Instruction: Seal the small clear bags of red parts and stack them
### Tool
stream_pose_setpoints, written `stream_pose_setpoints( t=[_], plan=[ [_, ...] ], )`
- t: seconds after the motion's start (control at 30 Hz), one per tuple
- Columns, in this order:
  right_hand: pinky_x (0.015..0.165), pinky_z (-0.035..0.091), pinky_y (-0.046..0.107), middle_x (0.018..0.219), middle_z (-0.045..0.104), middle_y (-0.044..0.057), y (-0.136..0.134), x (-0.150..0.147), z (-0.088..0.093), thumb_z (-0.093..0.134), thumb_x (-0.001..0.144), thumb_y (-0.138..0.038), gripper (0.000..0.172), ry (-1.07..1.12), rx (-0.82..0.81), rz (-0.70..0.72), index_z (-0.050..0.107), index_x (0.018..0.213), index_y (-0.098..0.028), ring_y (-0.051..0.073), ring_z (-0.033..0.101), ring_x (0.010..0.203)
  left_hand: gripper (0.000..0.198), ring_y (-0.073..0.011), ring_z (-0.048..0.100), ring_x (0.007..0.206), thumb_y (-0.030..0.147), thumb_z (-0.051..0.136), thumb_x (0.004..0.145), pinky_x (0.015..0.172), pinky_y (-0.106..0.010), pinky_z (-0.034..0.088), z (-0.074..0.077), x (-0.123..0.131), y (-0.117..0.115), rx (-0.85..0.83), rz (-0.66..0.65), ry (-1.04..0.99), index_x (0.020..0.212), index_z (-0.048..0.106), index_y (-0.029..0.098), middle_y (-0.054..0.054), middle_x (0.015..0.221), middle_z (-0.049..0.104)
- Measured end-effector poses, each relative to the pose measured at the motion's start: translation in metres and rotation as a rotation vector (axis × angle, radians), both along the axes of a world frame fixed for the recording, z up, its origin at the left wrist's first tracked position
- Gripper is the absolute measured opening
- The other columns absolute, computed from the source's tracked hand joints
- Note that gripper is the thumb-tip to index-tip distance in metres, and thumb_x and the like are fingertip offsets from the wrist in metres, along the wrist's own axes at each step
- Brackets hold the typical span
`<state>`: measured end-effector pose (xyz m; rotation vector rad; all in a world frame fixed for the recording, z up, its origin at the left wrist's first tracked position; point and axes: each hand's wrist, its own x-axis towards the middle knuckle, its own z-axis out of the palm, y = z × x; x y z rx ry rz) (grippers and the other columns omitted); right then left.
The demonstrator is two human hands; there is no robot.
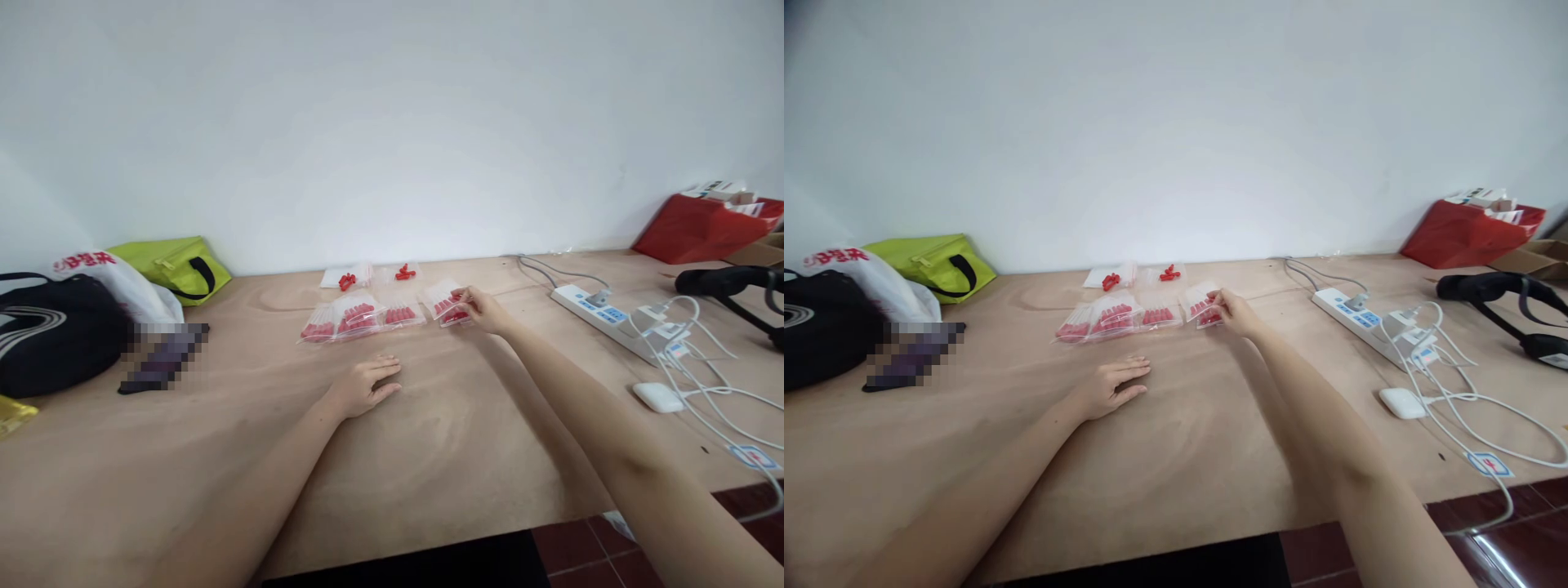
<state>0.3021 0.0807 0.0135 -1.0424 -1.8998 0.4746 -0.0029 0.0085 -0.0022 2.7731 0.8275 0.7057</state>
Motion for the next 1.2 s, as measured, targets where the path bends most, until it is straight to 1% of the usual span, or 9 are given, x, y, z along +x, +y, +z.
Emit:
stream_pose_setpoints(
  t=[0.13, 0.3, 0.4, 0.5, 0.6, 0.67, 0.87, 1.03, 1.2],
  plan=[
    [0.074, 0.044, 0.032, 0.098, 0.059, 0.009, 0.022, 0.000, -0.012, 0.048, 0.076, -0.024, 0.010, -0.173, -0.029, -0.024, 0.046, 0.068, -0.019, 0.020, 0.056, 0.091, 0.031, -0.0174, 0.051, 0.107, 0.032, 0.048, 0.082, 0.093, -0.036, 0.043, 0.002, -0.001, -0.002, -0.010, 0.001, 0.002, 0.107, 0.056, 0.017, -0.007, 0.110, 0.059],
    [0.079, 0.037, 0.033, 0.096, 0.059, 0.008, 0.014, -0.003, -0.005, 0.055, 0.071, -0.025, 0.011, -0.416, 0.137, -0.137, 0.053, 0.064, -0.018, 0.021, 0.053, 0.092, 0.031, -0.0180, 0.052, 0.106, 0.033, 0.049, 0.081, 0.092, -0.037, 0.044, 0.005, 0.000, -0.003, -0.002, 0.012, -0.006, 0.106, 0.057, 0.016, -0.008, 0.108, 0.060],
    [0.081, 0.030, 0.036, 0.092, 0.059, 0.006, 0.006, -0.027, 0.000, 0.057, 0.072, -0.031, 0.013, -0.476, 0.273, -0.217, 0.058, 0.070, -0.018, 0.022, 0.050, 0.091, 0.030, -0.0180, 0.052, 0.106, 0.032, 0.050, 0.081, 0.091, -0.036, 0.044, 0.006, 0.001, -0.003, -0.005, 0.011, -0.013, 0.106, 0.057, 0.017, -0.007, 0.109, 0.059],
    [0.075, 0.029, 0.035, 0.092, 0.059, 0.006, 0.001, -0.059, -0.004, 0.061, 0.070, -0.030, 0.019, -0.610, 0.347, -0.179, 0.061, 0.085, -0.019, 0.023, 0.046, 0.088, 0.030, -0.0178, 0.052, 0.106, 0.031, 0.050, 0.081, 0.092, -0.037, 0.044, 0.005, 0.000, -0.003, -0.018, 0.002, -0.008, 0.107, 0.056, 0.018, -0.007, 0.110, 0.059],
    [0.069, 0.027, 0.034, 0.087, 0.060, 0.007, 0.002, -0.082, -0.014, 0.057, 0.074, -0.019, 0.007, -0.718, 0.386, -0.231, 0.063, 0.078, -0.018, 0.022, 0.044, 0.083, 0.030, -0.0182, 0.052, 0.106, 0.032, 0.049, 0.081, 0.091, -0.037, 0.044, 0.003, -0.001, -0.003, -0.015, 0.002, -0.003, 0.107, 0.056, 0.018, -0.007, 0.109, 0.059],
    [0.067, 0.025, 0.034, 0.083, 0.060, 0.007, 0.000, -0.088, -0.020, 0.052, 0.077, -0.014, 0.012, -0.737, 0.410, -0.256, 0.062, 0.072, -0.018, 0.021, 0.043, 0.081, 0.029, -0.0188, 0.051, 0.108, 0.031, 0.049, 0.082, 0.090, -0.038, 0.045, 0.002, -0.002, -0.003, 0.011, 0.026, -0.021, 0.107, 0.056, 0.018, -0.008, 0.110, 0.058],
    [0.068, 0.026, 0.032, 0.077, 0.059, 0.004, -0.040, -0.077, -0.023, 0.047, 0.083, -0.015, 0.018, -0.688, 0.472, -0.129, 0.060, 0.073, -0.018, 0.018, 0.044, 0.076, 0.031, -0.0212, 0.050, 0.106, 0.026, 0.053, 0.078, 0.088, -0.038, 0.046, 0.001, -0.003, -0.001, 0.185, 0.161, -0.132, 0.107, 0.055, 0.016, -0.011, 0.110, 0.055],
    [0.063, 0.031, 0.027, 0.074, 0.059, 0.003, -0.088, -0.065, -0.026, 0.040, 0.087, -0.018, 0.019, -0.476, 0.347, -0.014, 0.057, 0.079, -0.018, 0.014, 0.049, 0.067, 0.028, -0.0198, 0.052, 0.103, 0.026, 0.052, 0.080, 0.086, -0.035, 0.048, 0.005, 0.003, -0.005, 0.339, 0.044, -0.070, 0.107, 0.053, 0.018, -0.009, 0.104, 0.057],
    [0.055, 0.038, 0.021, 0.070, 0.054, 0.002, -0.095, -0.069, -0.026, 0.041, 0.087, -0.020, 0.013, -0.172, 0.199, 0.020, 0.051, 0.079, -0.018, 0.012, 0.050, 0.061, 0.022, -0.0171, 0.058, 0.090, 0.024, 0.051, 0.081, 0.077, -0.030, 0.051, 0.005, 0.006, -0.009, 0.482, -0.013, -0.016, 0.101, 0.056, 0.015, -0.007, 0.096, 0.061]
  ],
)
